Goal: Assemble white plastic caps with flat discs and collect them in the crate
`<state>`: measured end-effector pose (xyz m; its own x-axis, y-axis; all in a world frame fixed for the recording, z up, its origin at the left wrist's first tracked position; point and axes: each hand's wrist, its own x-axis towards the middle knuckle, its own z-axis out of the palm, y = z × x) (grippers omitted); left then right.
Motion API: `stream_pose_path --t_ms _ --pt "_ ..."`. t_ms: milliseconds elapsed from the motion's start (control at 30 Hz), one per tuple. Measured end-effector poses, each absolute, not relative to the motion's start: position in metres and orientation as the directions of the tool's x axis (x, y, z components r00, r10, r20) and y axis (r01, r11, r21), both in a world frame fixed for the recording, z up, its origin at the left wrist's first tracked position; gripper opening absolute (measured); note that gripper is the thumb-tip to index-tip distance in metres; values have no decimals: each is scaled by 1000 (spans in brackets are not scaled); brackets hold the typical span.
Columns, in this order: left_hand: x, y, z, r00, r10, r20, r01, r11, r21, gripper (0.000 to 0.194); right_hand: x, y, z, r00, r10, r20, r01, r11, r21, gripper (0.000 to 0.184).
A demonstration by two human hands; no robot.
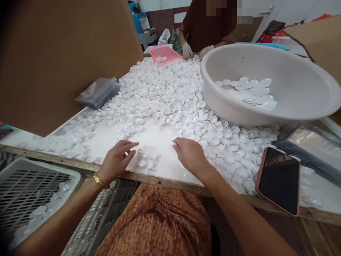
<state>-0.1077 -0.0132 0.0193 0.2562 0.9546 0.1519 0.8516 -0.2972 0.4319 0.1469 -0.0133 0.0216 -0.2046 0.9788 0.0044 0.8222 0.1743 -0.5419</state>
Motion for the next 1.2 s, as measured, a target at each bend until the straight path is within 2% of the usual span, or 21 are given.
stream_pose_path --t_ms 67,133,333,433,567,667,767,900,1000,1067,1200 --pt "-103 -14 20 273 948 166 828 -319 461 28 132 -10 24 -288 954 -78 622 124 -773 21" --pt "-98 -16 19 320 931 174 822 -364 438 27 117 -6 20 -360 924 -126 502 78 -862 18" --pt "-86 -18 13 461 863 209 827 -503 250 28 107 2 -10 -321 935 -149 399 -9 -917 15" --pt "-73 -14 14 445 881 157 865 -469 180 25 113 4 -12 -166 978 -126 392 -51 -918 15" --pt "-53 -2 13 453 887 87 883 -460 93 15 117 7 -8 6 993 -115 285 -112 -952 17" --pt "-45 11 9 424 901 87 894 -432 121 16 118 9 -9 1 994 -113 236 -110 -966 18" --pt "-46 21 8 384 920 79 900 -392 191 21 116 11 -10 -30 996 -80 268 -69 -961 19" --pt "-55 25 17 305 950 67 880 -307 363 27 111 14 -7 -63 989 -135 306 -110 -946 19" --pt "-58 24 22 262 965 5 839 -231 493 26 107 16 -7 -109 979 -170 330 -126 -936 17" --pt "-56 24 21 264 964 -40 831 -206 517 22 105 17 -10 -117 977 -180 365 -126 -923 15" --pt "-49 24 14 245 969 -36 864 -201 462 17 104 16 -18 -108 981 -160 410 -103 -906 12"
